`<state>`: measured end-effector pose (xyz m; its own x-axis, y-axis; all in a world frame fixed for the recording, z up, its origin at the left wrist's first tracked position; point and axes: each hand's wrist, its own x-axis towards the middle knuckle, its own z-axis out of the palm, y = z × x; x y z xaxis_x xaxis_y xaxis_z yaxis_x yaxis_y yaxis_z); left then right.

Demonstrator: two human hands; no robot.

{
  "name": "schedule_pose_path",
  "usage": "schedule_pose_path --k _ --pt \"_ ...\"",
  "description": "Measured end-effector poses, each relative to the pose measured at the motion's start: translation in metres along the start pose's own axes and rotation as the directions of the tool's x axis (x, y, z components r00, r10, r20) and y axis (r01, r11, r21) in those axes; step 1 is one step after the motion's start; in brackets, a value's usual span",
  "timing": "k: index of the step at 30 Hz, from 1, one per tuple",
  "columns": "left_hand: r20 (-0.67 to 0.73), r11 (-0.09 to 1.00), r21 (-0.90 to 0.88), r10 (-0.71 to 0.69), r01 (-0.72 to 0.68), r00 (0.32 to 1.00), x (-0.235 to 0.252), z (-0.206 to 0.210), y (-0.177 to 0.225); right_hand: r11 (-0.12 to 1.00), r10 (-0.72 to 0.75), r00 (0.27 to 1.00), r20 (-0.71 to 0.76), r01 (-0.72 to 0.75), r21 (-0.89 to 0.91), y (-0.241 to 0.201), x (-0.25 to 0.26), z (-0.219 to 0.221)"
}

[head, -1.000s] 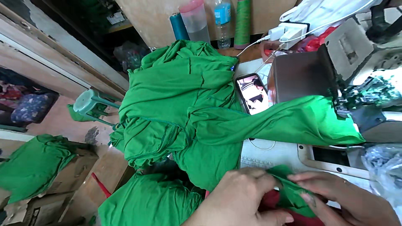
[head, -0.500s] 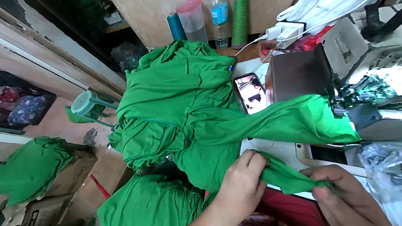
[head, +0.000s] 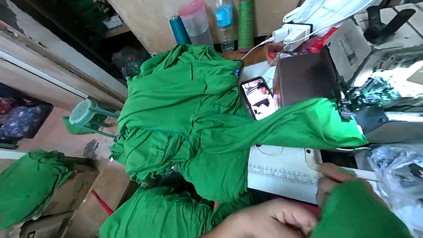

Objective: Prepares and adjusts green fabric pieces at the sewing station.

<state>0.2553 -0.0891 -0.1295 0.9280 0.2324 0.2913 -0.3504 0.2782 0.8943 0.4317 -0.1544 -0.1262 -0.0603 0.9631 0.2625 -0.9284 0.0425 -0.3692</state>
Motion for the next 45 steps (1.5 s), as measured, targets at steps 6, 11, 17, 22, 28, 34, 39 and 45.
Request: schedule_pose_path --k 6,11,17,22,28,34,39,45 --pt "-0.203 0.992 0.054 0.123 -0.114 0.971 -0.008 -0.008 0.002 0.796 -0.076 0.971 0.225 0.195 -0.573 -0.024 -0.007 -0.033" --pt "-0.055 0.982 0.135 -0.126 0.133 0.990 0.002 -0.022 0.037 0.563 -0.108 0.968 0.225 0.246 -0.789 -0.026 -0.012 -0.022" --pt "-0.128 0.677 0.734 0.063 0.052 0.990 0.057 -0.018 0.079 0.445 -0.223 0.969 0.103 0.195 -0.874 -0.029 -0.016 0.000" --pt "-0.025 0.186 0.982 0.283 -0.029 0.959 0.116 -0.022 0.099 0.555 -0.435 0.897 -0.075 0.202 -0.807 -0.047 -0.005 0.003" --pt "-0.132 0.155 0.983 0.243 0.096 0.961 0.160 -0.052 0.058 0.517 -0.577 0.777 -0.253 0.107 -0.849 -0.046 0.009 -0.020" --pt "-0.213 0.146 0.970 0.137 0.193 0.967 0.157 -0.046 0.064 0.514 -0.597 0.758 -0.262 0.111 -0.851 -0.040 0.000 -0.034" --pt "-0.298 0.094 0.952 0.069 0.291 0.952 0.160 -0.041 0.069 0.491 -0.612 0.761 -0.213 0.155 -0.857 -0.038 0.002 -0.037" --pt "-0.414 0.055 0.910 0.086 0.411 0.906 0.187 -0.057 0.066 0.324 -0.709 0.695 -0.122 0.167 -0.931 -0.051 0.017 -0.025"
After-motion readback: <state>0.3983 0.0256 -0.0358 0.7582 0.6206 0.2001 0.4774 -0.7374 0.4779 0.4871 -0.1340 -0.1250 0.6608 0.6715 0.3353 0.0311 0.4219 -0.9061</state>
